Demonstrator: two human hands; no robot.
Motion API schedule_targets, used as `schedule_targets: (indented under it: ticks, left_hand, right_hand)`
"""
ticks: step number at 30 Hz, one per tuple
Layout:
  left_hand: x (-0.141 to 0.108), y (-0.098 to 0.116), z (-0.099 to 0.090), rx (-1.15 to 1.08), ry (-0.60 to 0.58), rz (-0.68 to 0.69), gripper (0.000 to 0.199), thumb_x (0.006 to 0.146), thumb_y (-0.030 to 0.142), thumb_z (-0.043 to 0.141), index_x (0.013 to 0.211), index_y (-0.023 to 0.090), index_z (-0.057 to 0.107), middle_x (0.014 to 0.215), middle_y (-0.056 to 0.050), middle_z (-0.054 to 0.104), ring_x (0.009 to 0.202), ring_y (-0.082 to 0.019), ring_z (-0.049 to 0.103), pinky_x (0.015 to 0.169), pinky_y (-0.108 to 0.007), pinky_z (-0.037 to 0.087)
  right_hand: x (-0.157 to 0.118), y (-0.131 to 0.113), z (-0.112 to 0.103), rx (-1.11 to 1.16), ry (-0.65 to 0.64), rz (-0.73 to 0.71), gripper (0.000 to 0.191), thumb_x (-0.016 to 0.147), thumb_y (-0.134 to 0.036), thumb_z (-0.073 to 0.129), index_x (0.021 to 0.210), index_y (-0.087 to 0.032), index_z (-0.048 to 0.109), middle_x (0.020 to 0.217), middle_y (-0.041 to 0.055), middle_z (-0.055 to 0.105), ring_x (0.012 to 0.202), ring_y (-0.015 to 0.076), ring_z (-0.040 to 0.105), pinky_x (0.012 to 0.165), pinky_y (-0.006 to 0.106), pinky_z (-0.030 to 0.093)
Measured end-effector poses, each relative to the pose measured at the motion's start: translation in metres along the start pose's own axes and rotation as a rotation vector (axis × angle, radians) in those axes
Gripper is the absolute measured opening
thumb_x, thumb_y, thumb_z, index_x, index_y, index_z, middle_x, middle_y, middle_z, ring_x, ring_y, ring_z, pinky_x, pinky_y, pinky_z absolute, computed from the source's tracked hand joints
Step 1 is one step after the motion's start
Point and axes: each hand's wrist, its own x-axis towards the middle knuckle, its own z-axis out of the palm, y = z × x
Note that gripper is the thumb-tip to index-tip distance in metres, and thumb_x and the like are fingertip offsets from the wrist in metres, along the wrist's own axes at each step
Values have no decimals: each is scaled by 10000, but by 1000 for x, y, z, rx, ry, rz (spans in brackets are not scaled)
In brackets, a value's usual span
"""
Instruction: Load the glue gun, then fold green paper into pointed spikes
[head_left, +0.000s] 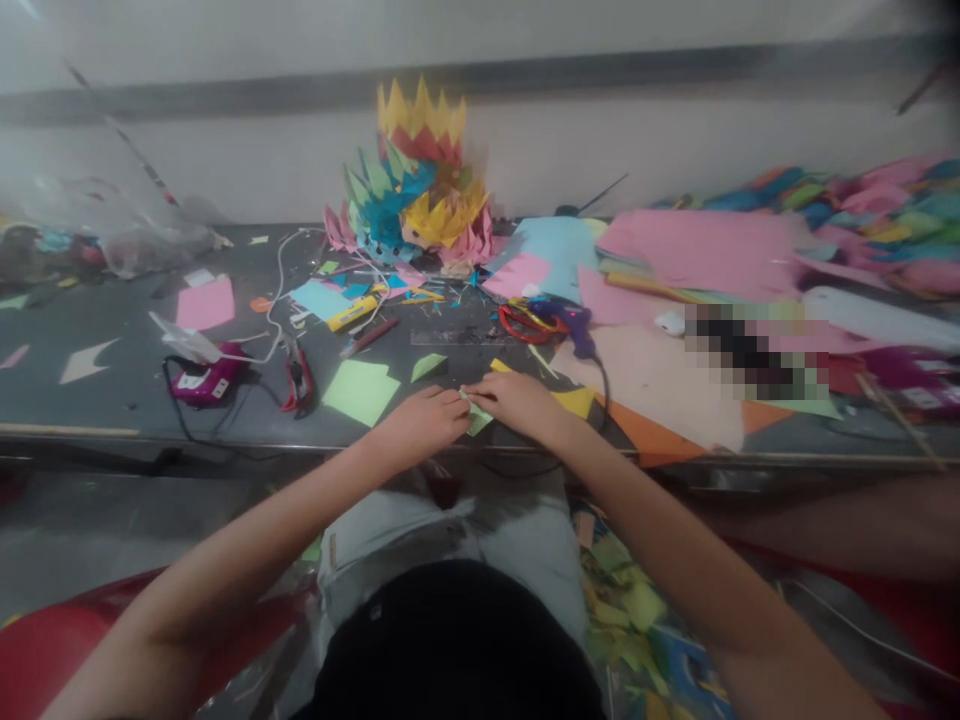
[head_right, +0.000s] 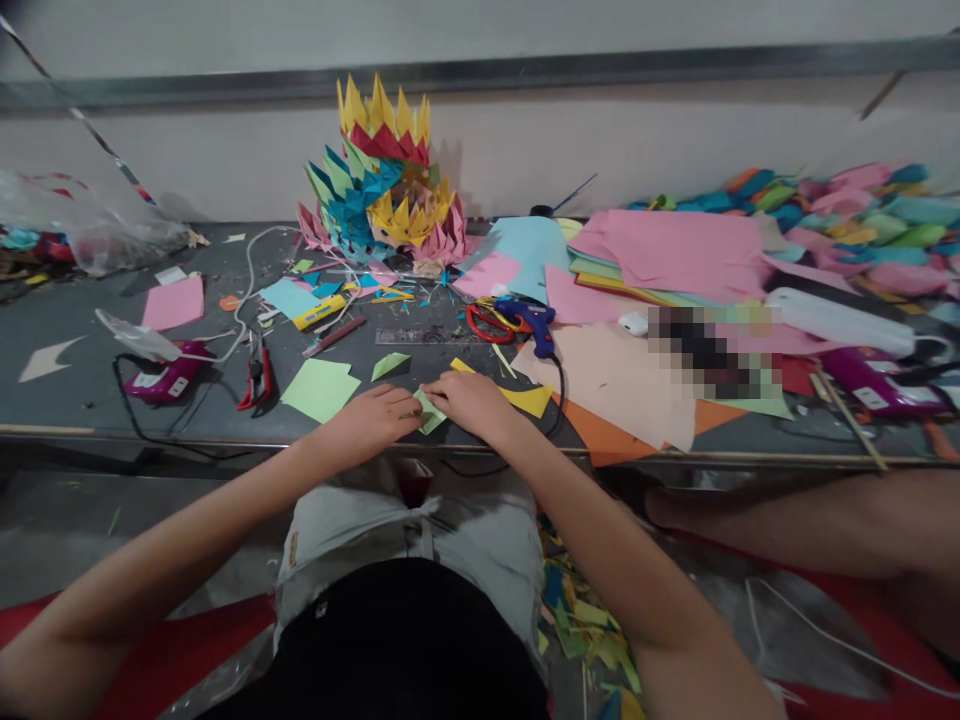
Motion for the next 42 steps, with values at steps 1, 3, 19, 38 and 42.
schedule_targets:
  ticks: [1, 3, 19, 38, 42]
  left_hand:
    - [-3, 5, 2, 2, -1, -16, 160, 867, 121, 468, 971, 132, 589, 981, -86, 610, 977, -212, 548, 832, -333, 412]
    - [-12, 17, 8, -27, 18, -72, 208, 878, 128, 445, 1038, 134, 578, 990, -85, 614, 954, -204, 566, 816, -324, 432]
    - [-29, 40, 33, -251, 173, -246, 569, 823, 505, 491, 1262, 144, 452, 1257, -130, 518, 1259, -297, 379, 1008, -431, 333]
    - [-24, 57, 41, -257, 266, -374, 555, 815, 475, 502, 1263, 151, 453, 1252, -127, 526, 1176, -264, 453, 1019, -426, 317]
    - [-21, 59, 37, -247, 282, -397, 504, 811, 453, 524, 1221, 162, 486, 1225, -125, 543, 1156, -259, 473, 1003, -429, 333]
  right_hand:
    - [0, 0, 1, 11, 7, 0, 313, 900, -356, 419, 1099, -294, 652, 937, 30, 671, 820, 168, 609, 620, 238, 366]
    - [1, 1, 2, 35, 16, 3, 318, 900, -361, 415, 1107, -297, 647, 924, 29, 670, 823, 167, 609, 629, 236, 371]
    - [-26, 22, -12, 188, -4, -391, 287, 786, -150, 510, 984, -231, 701, 1179, 84, 545, 1084, 208, 512, 953, 366, 397]
    - [-27, 4, 14, 48, 204, -372, 247, 889, -226, 449, 898, -169, 689, 907, 91, 637, 870, 192, 567, 805, 345, 455]
    - [-44, -5, 26, 91, 314, -268, 265, 890, -233, 438, 955, -158, 684, 954, 105, 664, 930, 198, 587, 849, 336, 461]
